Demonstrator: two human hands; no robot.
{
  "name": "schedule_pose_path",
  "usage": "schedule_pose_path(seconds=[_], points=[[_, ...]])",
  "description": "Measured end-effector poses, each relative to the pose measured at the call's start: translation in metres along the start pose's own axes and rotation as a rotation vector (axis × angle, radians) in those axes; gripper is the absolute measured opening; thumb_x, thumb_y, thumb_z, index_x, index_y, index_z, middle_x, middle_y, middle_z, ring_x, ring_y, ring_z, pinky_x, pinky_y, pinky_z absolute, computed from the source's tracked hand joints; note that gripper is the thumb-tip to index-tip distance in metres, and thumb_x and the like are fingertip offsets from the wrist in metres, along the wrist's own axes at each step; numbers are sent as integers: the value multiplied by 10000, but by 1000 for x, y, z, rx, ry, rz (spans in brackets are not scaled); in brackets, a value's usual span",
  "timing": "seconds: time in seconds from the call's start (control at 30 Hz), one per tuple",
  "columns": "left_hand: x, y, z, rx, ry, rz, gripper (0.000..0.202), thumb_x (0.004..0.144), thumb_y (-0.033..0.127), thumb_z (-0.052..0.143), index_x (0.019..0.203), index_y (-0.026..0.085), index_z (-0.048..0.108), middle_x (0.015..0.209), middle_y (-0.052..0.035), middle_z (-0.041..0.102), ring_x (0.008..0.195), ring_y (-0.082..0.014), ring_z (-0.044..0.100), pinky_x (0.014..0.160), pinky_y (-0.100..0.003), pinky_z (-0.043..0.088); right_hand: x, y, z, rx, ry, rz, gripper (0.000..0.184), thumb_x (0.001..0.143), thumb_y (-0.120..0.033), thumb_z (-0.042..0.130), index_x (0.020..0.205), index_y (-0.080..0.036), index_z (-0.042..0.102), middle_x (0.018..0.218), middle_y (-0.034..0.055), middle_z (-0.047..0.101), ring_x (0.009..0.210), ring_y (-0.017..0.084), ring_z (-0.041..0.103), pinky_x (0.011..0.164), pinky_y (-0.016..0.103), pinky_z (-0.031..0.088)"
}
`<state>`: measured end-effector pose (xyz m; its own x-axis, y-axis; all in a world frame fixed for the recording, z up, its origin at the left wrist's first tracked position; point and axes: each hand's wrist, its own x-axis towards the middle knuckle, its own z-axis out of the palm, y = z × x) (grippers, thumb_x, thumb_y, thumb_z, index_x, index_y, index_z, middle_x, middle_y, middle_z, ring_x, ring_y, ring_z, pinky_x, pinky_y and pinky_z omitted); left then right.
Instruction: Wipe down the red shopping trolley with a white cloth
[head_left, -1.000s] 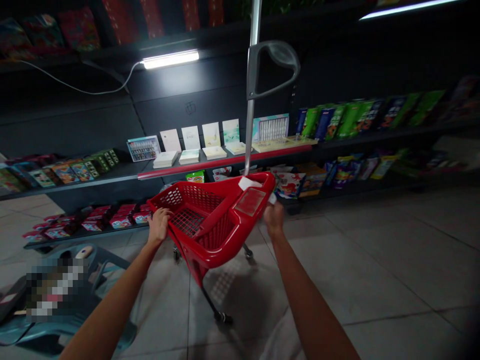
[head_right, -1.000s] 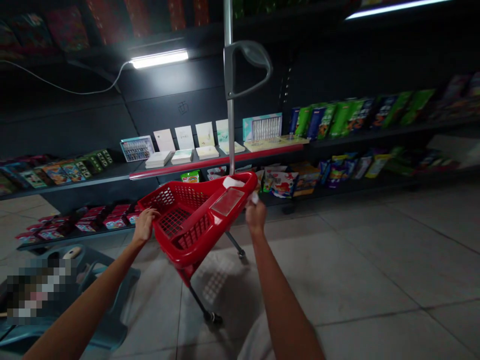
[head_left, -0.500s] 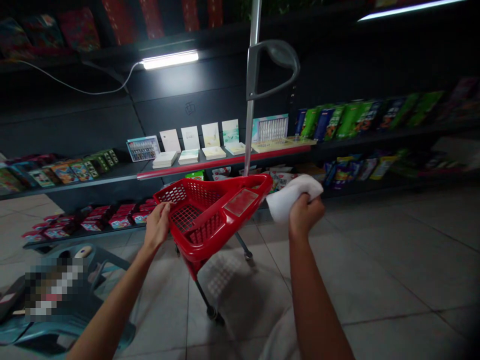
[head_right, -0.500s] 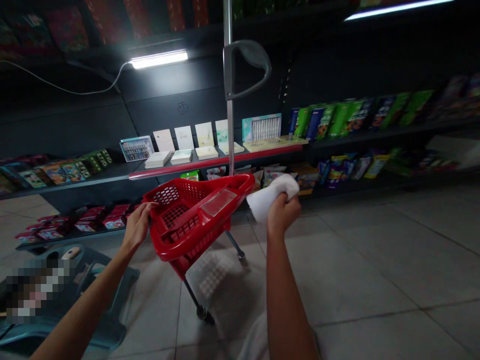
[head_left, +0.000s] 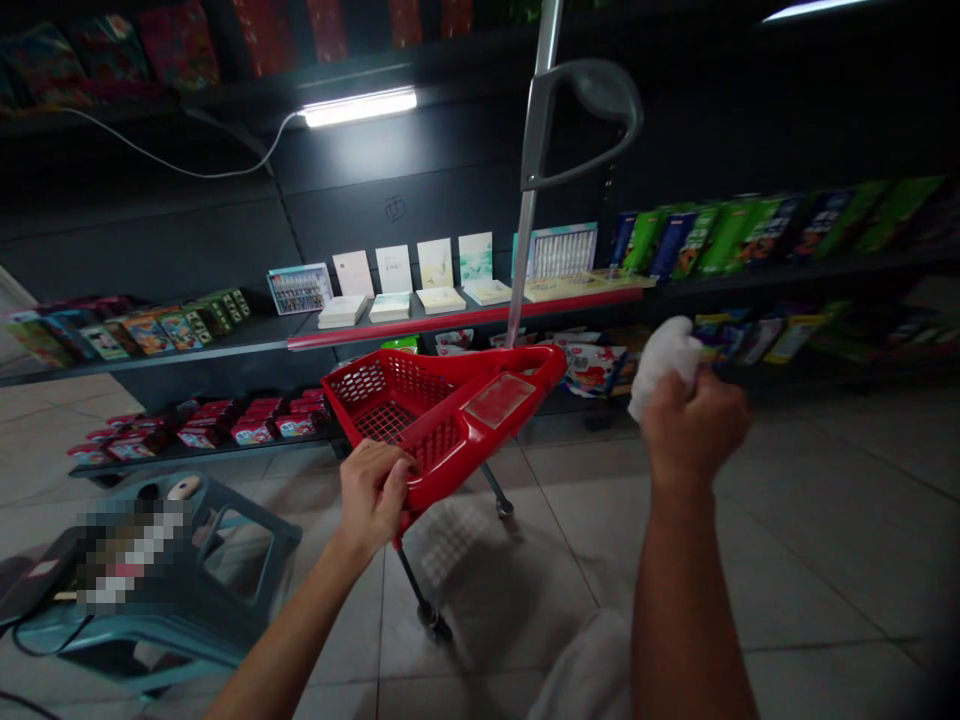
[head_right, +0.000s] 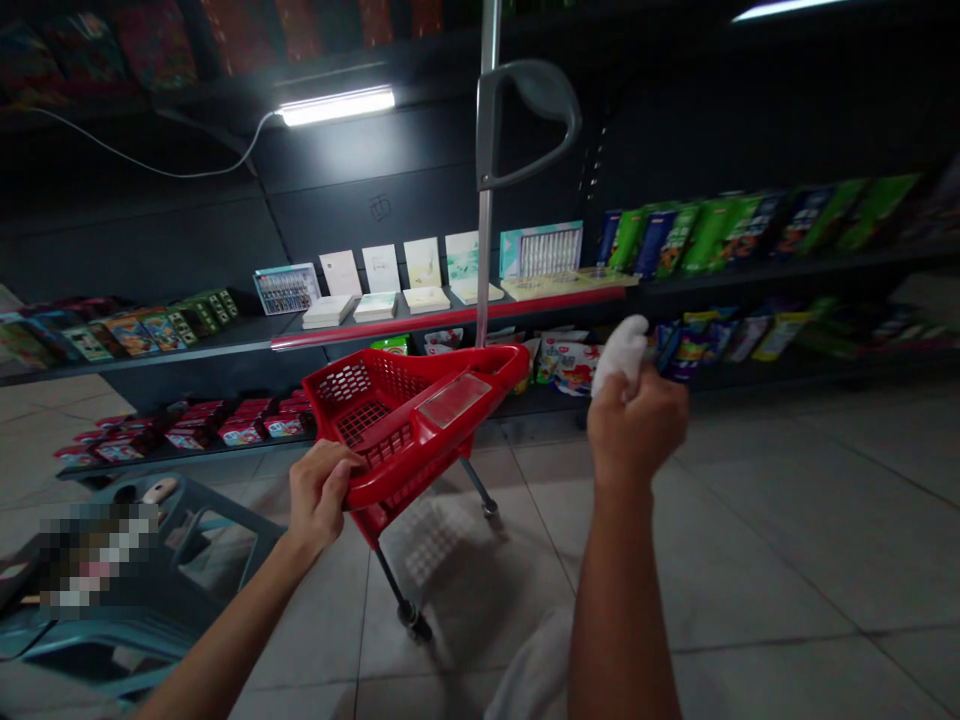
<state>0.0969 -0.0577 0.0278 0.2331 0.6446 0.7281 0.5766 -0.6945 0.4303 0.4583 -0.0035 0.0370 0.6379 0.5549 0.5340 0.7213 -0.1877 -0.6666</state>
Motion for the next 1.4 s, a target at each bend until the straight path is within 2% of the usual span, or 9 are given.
schedule_pose_path(seconds=[0.1, 0.23, 0.4, 0.57, 0.77, 0.87, 1.07, 1.23, 1.4], points=[[-4, -5, 9, -46, 105, 13, 381, 1013, 370, 398, 787, 214, 663, 740, -47, 702, 682, -191, 610, 719, -368, 426, -15, -29, 16, 181, 18, -292, 481, 855, -261, 444, 1225, -113, 715, 1177, 185, 712, 1163, 342, 630, 1030, 501, 474], [-9, -8, 16, -114, 183, -63, 293, 990, 410, 444, 946, 226, 667, 800, -52, 698, 719, -201, 622, 688, -342, 444, -45, -70, 20, 321, -264, -603, 457, 875, -184, 462, 1248, -186, 727, 1284, 91, 712, 1221, 281, 641, 1096, 476, 475], [-11, -18, 22, -309, 285, -166, 290, 954, 503, 504, 1021, 226, 557, 666, 20, 571, 575, -152, 539, 581, -279, 417, -86, -113, -21, 374, -511, -840, 418, 877, -139, 515, 1216, -208, 748, 1287, 63, 717, 1210, 275, 663, 1125, 484, 473], [-11, -24, 20, -398, 401, -172, 301, 931, 518, 552, 1018, 230, 564, 782, 14, 614, 630, -131, 563, 601, -252, 437, -135, -149, -50, 493, -746, -1095, 378, 909, -153, 534, 1238, -174, 719, 1296, 80, 713, 1198, 229, 668, 1150, 402, 459], [-15, -34, 5, -445, 419, -219, 337, 891, 546, 588, 997, 226, 583, 806, 9, 621, 632, -130, 562, 595, -251, 442, -141, -150, -32, 624, -782, -1167, 432, 914, -154, 529, 1324, -177, 665, 1379, 72, 665, 1290, 186, 617, 1196, 373, 416], [-16, -40, -5, -472, 421, -201, 312, 855, 494, 620, 993, 218, 571, 720, 25, 597, 587, -128, 548, 597, -258, 443, -127, -136, -10, 721, -677, -1234, 430, 899, -181, 529, 1302, -187, 680, 1330, 68, 696, 1246, 196, 646, 1182, 405, 434], [-18, -52, -27, -513, 396, -206, 87, 760, 298, 579, 773, 212, 575, 598, 13, 570, 547, -153, 527, 626, -316, 435, -99, -98, 28, 771, -371, -1186, 494, 903, -211, 486, 1375, -217, 633, 1351, 69, 682, 1278, 223, 630, 1172, 457, 438], [-18, -65, -54, -473, 414, -185, 92, 672, 278, 504, 608, 224, 541, 479, 0, 501, 489, -173, 467, 667, -386, 425, -77, -58, 49, 721, -120, -881, 438, 908, -226, 461, 1285, -220, 684, 1276, 85, 717, 1238, 251, 652, 1140, 478, 460], [-17, -83, -89, -527, 322, -213, 70, 625, 277, 516, 598, 220, 544, 445, -1, 502, 431, -158, 425, 637, -379, 427, -74, -39, 65, 741, -120, -574, 383, 881, -334, 498, 1144, -180, 731, 1197, 114, 737, 1158, 289, 677, 1050, 452, 509]])
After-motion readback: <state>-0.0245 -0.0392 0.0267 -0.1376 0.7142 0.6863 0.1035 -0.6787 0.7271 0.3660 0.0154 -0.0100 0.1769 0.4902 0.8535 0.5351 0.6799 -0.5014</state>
